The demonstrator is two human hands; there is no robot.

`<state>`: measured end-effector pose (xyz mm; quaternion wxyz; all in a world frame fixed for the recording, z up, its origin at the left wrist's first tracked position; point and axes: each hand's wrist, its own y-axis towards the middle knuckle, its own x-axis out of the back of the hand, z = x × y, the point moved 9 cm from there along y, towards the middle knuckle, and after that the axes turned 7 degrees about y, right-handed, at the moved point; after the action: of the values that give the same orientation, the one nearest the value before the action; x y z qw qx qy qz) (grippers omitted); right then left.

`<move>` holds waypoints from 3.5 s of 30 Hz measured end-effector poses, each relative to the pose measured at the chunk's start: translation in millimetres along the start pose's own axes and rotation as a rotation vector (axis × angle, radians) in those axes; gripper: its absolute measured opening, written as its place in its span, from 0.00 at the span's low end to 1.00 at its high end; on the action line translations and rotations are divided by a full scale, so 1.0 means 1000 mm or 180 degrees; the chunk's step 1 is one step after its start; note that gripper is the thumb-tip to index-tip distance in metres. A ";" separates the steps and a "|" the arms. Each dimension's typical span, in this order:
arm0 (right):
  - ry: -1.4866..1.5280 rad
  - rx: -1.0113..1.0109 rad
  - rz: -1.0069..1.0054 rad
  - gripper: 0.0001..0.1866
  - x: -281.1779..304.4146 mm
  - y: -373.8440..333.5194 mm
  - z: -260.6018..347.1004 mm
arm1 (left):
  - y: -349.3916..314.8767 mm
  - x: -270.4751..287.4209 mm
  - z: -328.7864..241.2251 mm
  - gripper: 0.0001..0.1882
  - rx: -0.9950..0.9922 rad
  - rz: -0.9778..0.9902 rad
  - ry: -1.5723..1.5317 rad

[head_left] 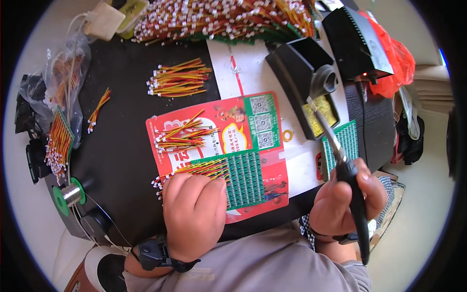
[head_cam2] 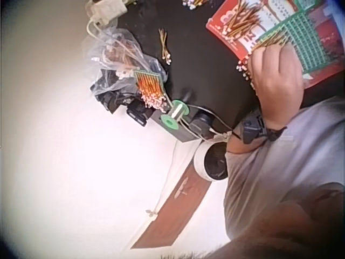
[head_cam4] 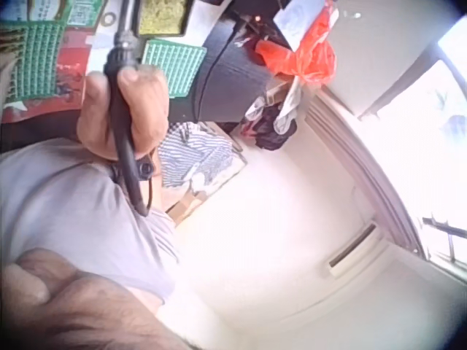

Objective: The person is soldering individual wires onto a series of small green printed circuit boards.

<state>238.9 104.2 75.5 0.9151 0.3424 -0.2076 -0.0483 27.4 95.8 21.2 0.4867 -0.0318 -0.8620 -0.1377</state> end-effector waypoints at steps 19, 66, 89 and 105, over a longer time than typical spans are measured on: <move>-0.1027 -0.0144 0.0260 0.14 0.005 -0.006 -0.010 | 0.001 0.004 -0.001 0.07 0.0073 -0.0108 -0.0059; 0.3798 -0.2633 -0.0970 0.18 -0.005 -0.017 -0.037 | -0.213 0.089 0.075 0.13 0.0197 -0.0318 0.1477; 0.2585 -0.2349 -0.0748 0.16 -0.021 -0.027 -0.034 | -0.062 0.117 -0.001 0.08 -0.0820 -0.0695 -0.0111; 0.3250 -0.2821 -0.0521 0.18 -0.044 -0.037 -0.054 | -0.008 0.077 0.002 0.08 -0.0522 -0.1318 -0.0568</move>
<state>223.5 119.4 -0.3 0.9456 -0.0704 0.3163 -0.0302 -15.8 82.3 84.1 0.3657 0.0942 -0.8757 -0.3008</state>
